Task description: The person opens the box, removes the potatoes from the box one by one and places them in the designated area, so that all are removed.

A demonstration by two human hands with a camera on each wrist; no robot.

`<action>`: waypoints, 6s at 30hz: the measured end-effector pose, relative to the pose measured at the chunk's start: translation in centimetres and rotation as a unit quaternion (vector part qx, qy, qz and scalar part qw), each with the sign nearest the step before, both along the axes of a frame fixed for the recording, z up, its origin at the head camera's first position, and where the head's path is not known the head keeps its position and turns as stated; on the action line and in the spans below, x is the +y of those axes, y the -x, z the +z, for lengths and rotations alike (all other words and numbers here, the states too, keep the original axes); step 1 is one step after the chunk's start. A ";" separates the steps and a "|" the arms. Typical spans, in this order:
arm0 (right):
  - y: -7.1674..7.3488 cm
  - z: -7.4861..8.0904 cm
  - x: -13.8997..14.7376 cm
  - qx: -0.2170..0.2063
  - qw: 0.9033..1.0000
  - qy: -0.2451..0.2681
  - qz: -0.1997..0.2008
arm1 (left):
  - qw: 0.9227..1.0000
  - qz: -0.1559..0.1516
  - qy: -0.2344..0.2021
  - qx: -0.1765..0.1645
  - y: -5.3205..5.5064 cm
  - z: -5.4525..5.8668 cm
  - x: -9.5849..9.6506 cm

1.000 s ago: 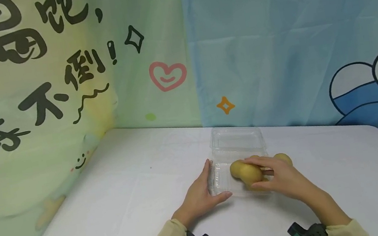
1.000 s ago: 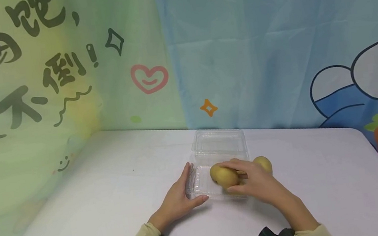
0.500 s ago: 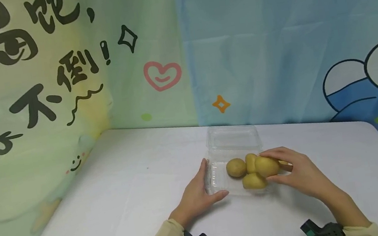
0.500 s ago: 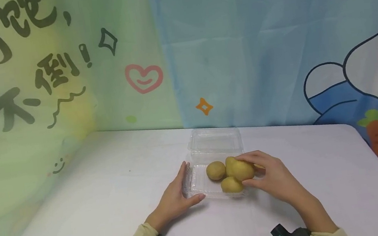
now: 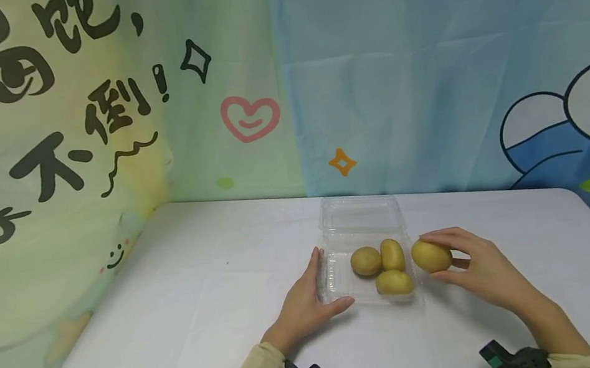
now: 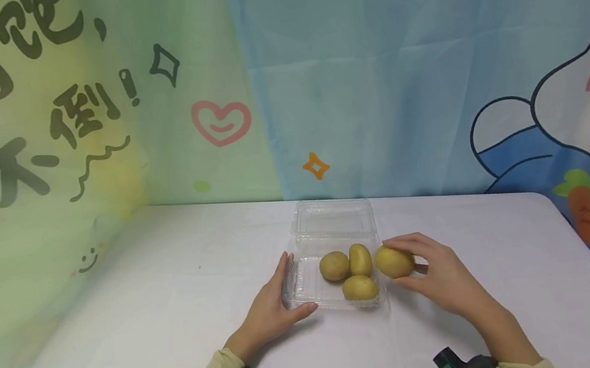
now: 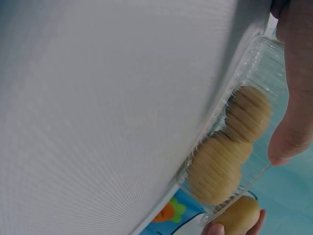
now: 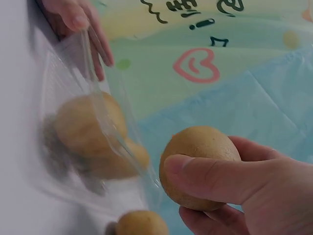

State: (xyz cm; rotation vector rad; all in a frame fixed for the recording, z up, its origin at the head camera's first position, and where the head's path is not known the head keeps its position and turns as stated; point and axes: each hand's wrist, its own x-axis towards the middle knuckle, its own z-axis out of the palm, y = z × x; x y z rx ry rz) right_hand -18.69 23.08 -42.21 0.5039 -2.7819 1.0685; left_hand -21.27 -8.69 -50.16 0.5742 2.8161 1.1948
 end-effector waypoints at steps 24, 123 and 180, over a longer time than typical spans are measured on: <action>0.7 -2.0 5.0 -0.003 0.995 -0.022 -0.098 | 1.000 0.004 0.009 0.001 -0.1 -0.1 0.1; 1.0 -2.9 5.3 -0.053 0.978 -0.091 -0.179 | 1.000 0.004 0.009 0.009 -0.1 0.3 -0.1; 3.4 -1.4 -12.7 0.010 0.982 -0.187 -0.026 | 1.000 -0.001 0.012 0.017 -0.3 0.1 0.1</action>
